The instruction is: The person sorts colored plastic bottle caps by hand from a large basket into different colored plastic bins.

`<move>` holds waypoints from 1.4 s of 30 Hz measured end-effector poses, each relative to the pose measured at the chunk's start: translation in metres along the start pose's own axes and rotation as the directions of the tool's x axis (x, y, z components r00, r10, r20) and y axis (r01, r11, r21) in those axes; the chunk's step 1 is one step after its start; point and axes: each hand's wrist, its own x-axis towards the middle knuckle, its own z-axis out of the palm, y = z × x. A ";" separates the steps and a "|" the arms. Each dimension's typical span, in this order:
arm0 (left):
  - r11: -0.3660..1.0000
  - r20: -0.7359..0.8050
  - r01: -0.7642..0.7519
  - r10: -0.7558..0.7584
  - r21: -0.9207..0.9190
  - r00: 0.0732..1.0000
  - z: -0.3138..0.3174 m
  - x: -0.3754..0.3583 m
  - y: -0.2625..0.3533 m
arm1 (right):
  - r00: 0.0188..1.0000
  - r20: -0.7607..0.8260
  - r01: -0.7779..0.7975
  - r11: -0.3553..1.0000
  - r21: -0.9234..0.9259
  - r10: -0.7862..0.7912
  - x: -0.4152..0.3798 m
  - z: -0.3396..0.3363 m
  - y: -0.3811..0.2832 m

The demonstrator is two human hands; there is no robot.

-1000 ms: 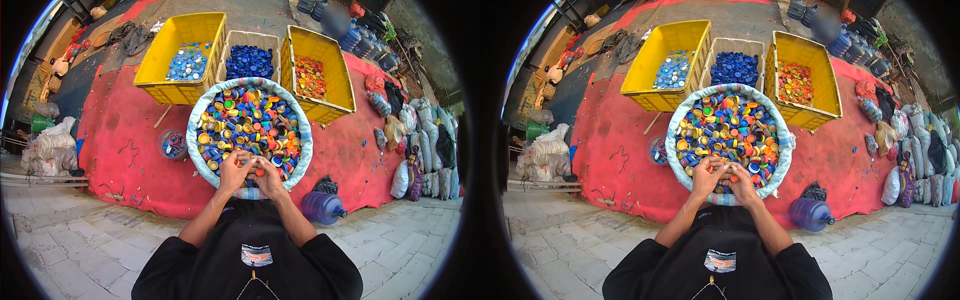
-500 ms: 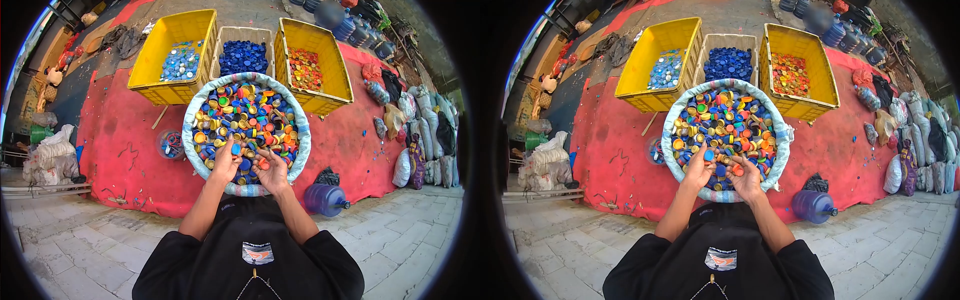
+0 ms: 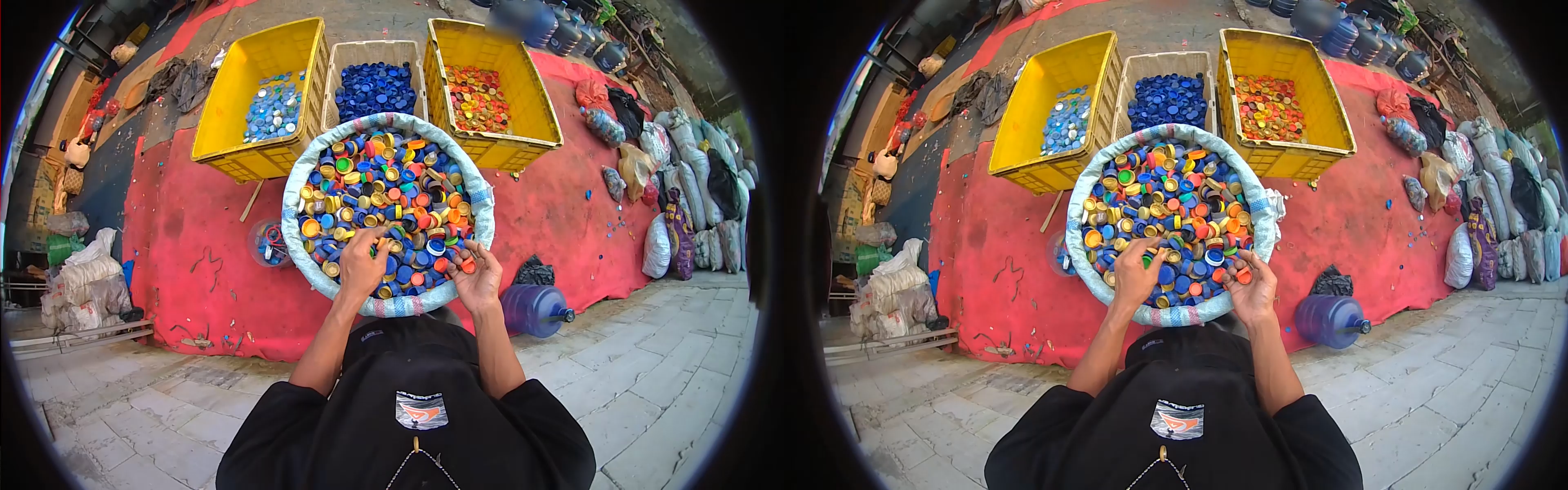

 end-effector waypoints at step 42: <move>-0.335 0.832 0.764 -0.293 -0.551 0.471 0.060 0.011 0.033 | 0.995 0.045 0.086 0.996 -0.030 -0.084 -0.025 0.002 -0.008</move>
